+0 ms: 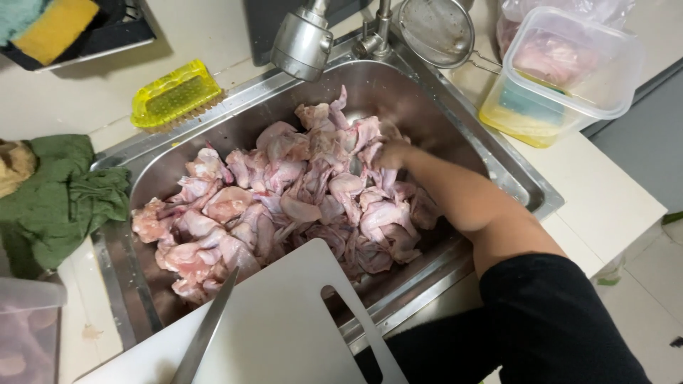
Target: The person cuts raw chicken wings into smaller pieces on a white cutting board using a knife. They repeatedly transfer the cut pieces into a stainless steel sink and occasionally rinse them under running water.
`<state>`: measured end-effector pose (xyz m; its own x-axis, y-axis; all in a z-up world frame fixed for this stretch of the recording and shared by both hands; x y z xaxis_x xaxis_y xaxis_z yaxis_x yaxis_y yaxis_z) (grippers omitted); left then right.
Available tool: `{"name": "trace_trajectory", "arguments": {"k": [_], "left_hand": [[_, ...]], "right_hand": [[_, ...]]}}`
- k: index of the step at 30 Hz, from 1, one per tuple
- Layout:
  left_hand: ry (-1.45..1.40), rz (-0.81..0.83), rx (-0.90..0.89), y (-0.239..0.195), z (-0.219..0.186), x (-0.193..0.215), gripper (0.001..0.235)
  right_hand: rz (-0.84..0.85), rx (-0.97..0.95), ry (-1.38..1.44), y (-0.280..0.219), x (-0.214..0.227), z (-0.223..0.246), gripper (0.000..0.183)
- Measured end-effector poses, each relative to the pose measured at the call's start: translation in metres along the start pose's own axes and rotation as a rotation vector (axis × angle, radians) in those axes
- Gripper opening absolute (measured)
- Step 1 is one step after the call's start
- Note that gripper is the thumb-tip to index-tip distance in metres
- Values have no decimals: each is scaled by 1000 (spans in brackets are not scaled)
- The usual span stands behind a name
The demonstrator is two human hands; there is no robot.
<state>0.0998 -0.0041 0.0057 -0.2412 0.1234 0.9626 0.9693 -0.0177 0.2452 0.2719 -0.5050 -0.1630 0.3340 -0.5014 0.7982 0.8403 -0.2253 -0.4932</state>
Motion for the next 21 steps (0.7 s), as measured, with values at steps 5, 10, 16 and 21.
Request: {"name": "trace_trajectory", "arguments": {"k": [5,10,16,21], "left_hand": [[11,-15,72,-47,42,-44,69],[161,-188,149,-74,61,-41,65],[236,-214,69,-67,40,-24,58],[232,-283,26,-65,33,-22,55]], "right_hand": [[-310,113,-38,195,-101,-105,83],[-220,241,-516,220,-108,-99,58],[-281,58,-477,87,-50,-37,64],[-412,179,-522,65,-24,-15,64]]}}
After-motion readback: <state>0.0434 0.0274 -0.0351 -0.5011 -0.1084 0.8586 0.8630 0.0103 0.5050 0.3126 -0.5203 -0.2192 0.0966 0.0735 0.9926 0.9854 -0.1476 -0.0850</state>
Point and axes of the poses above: each hand's wrist, its own y-axis towards the middle knuckle, its own x-axis out of the back of the hand, z = x × y, the point moved 10 cm from there along y, towards the middle knuckle, and after that the axes turned 11 degrees about -z, right-handed, at the moved point
